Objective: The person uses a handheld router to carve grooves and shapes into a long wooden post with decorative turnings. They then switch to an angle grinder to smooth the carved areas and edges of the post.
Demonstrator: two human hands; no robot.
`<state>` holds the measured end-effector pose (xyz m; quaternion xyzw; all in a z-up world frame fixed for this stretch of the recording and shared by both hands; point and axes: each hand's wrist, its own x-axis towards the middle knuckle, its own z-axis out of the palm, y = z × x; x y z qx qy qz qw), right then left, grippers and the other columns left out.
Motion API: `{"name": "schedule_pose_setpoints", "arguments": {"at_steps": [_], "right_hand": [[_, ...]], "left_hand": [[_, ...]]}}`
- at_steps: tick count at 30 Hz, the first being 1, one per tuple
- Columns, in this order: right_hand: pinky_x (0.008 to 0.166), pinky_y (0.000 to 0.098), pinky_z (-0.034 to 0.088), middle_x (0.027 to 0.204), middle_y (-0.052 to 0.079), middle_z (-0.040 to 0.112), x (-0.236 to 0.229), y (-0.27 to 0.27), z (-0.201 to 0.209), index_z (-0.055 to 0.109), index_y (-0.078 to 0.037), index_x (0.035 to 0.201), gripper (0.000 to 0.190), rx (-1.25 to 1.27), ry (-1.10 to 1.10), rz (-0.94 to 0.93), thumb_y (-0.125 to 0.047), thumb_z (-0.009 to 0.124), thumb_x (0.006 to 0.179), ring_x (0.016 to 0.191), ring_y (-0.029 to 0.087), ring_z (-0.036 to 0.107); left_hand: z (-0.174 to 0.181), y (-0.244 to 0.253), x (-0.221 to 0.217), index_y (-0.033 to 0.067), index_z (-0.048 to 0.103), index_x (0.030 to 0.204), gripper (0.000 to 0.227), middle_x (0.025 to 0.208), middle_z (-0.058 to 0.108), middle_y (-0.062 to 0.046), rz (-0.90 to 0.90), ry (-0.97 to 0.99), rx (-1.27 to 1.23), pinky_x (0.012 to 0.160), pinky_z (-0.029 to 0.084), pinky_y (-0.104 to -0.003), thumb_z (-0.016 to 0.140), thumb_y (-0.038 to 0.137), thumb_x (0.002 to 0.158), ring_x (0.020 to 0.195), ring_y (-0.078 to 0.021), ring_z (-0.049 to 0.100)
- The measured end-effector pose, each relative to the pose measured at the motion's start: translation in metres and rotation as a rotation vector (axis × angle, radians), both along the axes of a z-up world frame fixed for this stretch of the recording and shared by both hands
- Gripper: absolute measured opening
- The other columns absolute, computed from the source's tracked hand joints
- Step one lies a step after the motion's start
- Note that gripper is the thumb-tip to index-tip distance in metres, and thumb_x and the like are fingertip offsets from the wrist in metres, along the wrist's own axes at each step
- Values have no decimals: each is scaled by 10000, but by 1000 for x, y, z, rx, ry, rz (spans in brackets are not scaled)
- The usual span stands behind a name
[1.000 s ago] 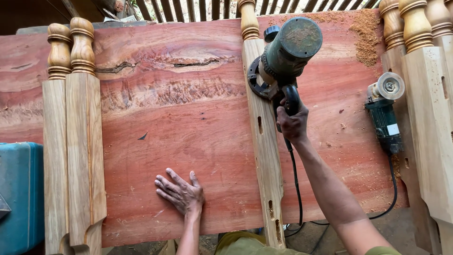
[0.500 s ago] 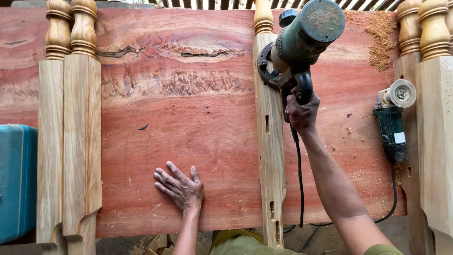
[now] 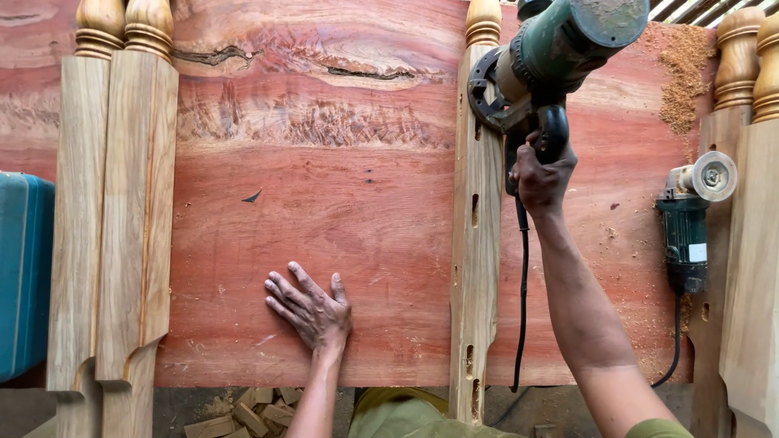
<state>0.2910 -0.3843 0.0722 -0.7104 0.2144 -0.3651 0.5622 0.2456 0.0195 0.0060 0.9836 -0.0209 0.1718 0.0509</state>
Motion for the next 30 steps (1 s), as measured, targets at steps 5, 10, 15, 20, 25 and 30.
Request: {"name": "schedule_pose_setpoints", "arguments": {"at_steps": [5, 10, 15, 20, 25, 30], "right_hand": [[455, 302, 457, 510, 116, 485, 7, 1, 6, 633, 14, 969, 147, -1, -9, -2, 103, 574, 867, 417, 191, 559], [456, 298, 465, 514, 109, 472, 12, 0, 8, 628, 15, 976, 158, 6, -25, -3, 102, 568, 858, 412, 180, 549], [462, 311, 470, 523, 126, 489, 15, -3, 7, 624, 23, 980, 165, -27, -33, 18, 115, 557, 860, 421, 200, 560], [478, 323, 488, 539, 138, 515, 18, -3, 9, 626, 17, 979, 161, -34, -45, 30, 123, 562, 876, 434, 206, 573], [488, 337, 504, 558, 147, 531, 24, -10, 2, 617, 15, 976, 147, -24, -65, 45, 118, 559, 889, 444, 215, 586], [498, 341, 528, 568, 147, 528, 29, -17, -1, 614, 0, 983, 158, -18, -56, 51, 122, 559, 899, 448, 200, 574]], "left_hand": [[-1, 1, 0, -48, 508, 1457, 738, 1474, 420, -398, -3, 7, -9, 1188, 249, -633, 433, 541, 1019, 1440, -537, 383], [0, 2, 0, -54, 485, 1471, 742, 1488, 393, -405, -12, 31, -23, 1193, 232, -636, 447, 530, 1015, 1446, -546, 361], [0, 1, 0, -51, 473, 1479, 750, 1495, 385, -403, -8, 43, -29, 1192, 229, -638, 443, 537, 1015, 1452, -544, 351], [0, 1, 1, -52, 473, 1479, 748, 1485, 391, -406, -14, 38, -31, 1191, 232, -639, 457, 530, 1010, 1445, -546, 358], [-3, 2, 1, -48, 480, 1473, 750, 1483, 398, -402, -9, 23, -24, 1190, 235, -635, 428, 546, 1019, 1446, -542, 361], [-3, 2, 1, -57, 482, 1471, 758, 1477, 403, -409, -19, 14, -28, 1188, 233, -643, 431, 549, 1019, 1437, -550, 368]]}}
